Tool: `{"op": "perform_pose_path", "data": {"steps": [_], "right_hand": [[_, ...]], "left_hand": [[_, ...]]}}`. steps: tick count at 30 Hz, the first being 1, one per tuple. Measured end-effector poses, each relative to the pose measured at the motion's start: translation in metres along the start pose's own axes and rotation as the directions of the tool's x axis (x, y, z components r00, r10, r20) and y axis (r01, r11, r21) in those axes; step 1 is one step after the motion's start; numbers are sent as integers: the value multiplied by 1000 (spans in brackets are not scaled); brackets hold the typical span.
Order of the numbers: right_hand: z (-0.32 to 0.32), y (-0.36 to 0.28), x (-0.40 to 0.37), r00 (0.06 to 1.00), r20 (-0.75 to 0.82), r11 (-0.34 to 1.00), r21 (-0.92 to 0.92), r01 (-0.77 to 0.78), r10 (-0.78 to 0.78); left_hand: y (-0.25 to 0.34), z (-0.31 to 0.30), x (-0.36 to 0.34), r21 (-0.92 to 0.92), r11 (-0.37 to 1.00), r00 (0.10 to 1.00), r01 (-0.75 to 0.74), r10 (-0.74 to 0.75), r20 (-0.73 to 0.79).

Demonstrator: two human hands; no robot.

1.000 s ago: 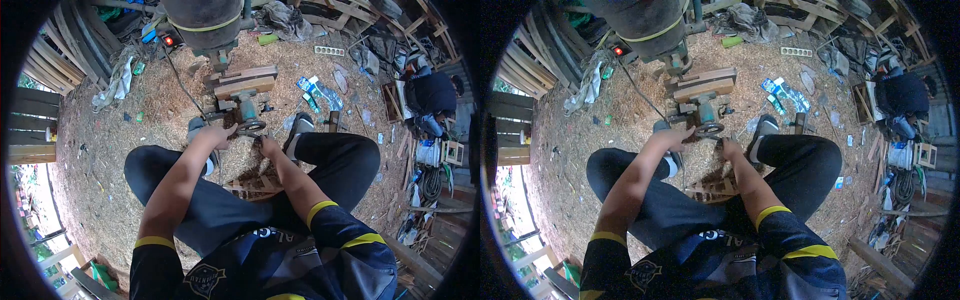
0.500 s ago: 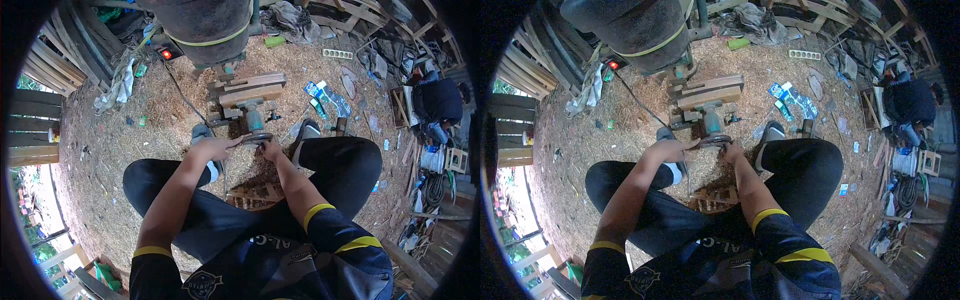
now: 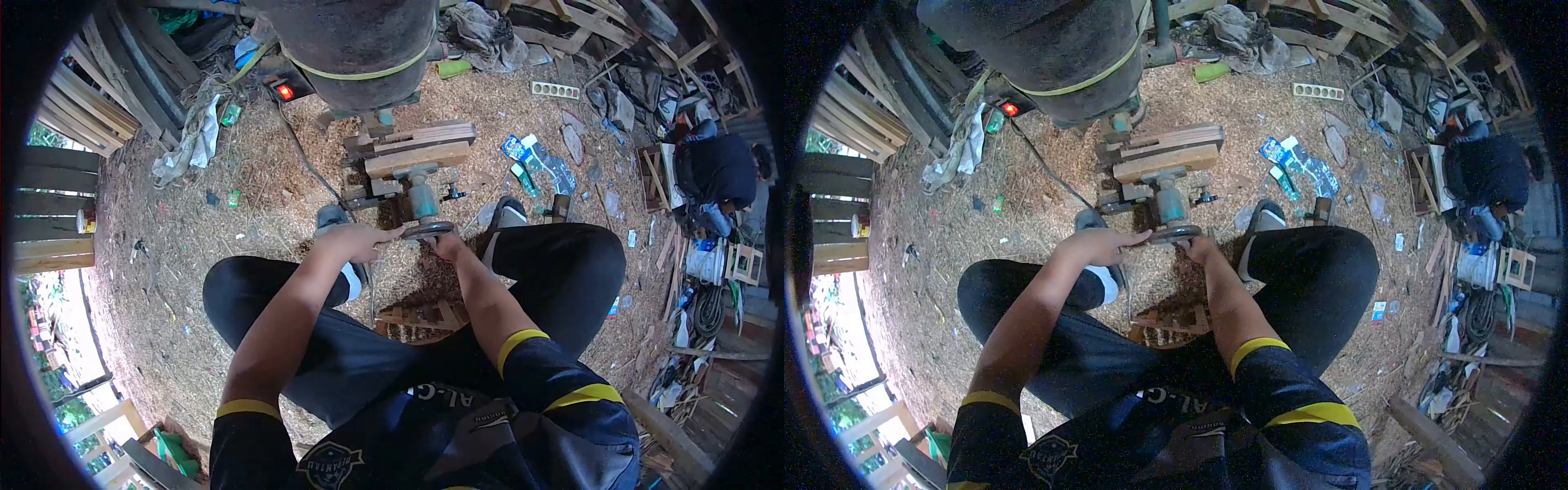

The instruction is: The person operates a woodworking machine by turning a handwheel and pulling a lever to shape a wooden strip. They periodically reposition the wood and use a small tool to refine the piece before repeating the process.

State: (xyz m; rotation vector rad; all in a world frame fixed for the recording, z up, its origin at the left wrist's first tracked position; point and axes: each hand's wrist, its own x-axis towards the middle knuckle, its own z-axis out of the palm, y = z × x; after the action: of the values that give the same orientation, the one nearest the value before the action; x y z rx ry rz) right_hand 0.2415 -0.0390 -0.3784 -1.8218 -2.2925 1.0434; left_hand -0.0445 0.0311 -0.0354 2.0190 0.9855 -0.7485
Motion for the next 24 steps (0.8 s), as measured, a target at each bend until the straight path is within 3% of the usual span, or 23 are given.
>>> {"op": "perform_pose_path", "data": {"steps": [1, 4, 7, 10, 13, 16, 19, 24], "right_hand": [[2, 1, 1, 999, -41, 998, 55, 36, -34], [-42, -26, -15, 951, 200, 965, 64, -253, 236], [-57, -38, -27, 981, 56, 960, 202, -195, 187], [-94, -58, -34, 916, 206, 938, -28, -346, 344], [-104, -68, -41, 945, 84, 948, 8, -319, 317], [-130, -90, -47, 890, 192, 909, -141, -392, 414], [-146, -112, -59, 903, 98, 905, -131, -406, 419], [-153, -128, -62, 895, 110, 896, -169, -411, 432]], "left_hand": [[-3, 3, 2, -1, 1000, 1000, -1, 1, 1], [-10, 9, 8, 18, 999, 998, -36, 37, -41], [-13, 10, 9, 11, 998, 997, -63, 63, -33], [-6, 0, 8, 28, 999, 997, 24, -26, 76], [-2, -3, 5, 100, 994, 998, 33, -39, 53], [11, -13, -5, 96, 985, 980, 144, -155, 120], [28, -26, -24, 153, 975, 975, 161, -181, 127], [28, -15, -23, 204, 962, 981, 179, -192, 43]]}}
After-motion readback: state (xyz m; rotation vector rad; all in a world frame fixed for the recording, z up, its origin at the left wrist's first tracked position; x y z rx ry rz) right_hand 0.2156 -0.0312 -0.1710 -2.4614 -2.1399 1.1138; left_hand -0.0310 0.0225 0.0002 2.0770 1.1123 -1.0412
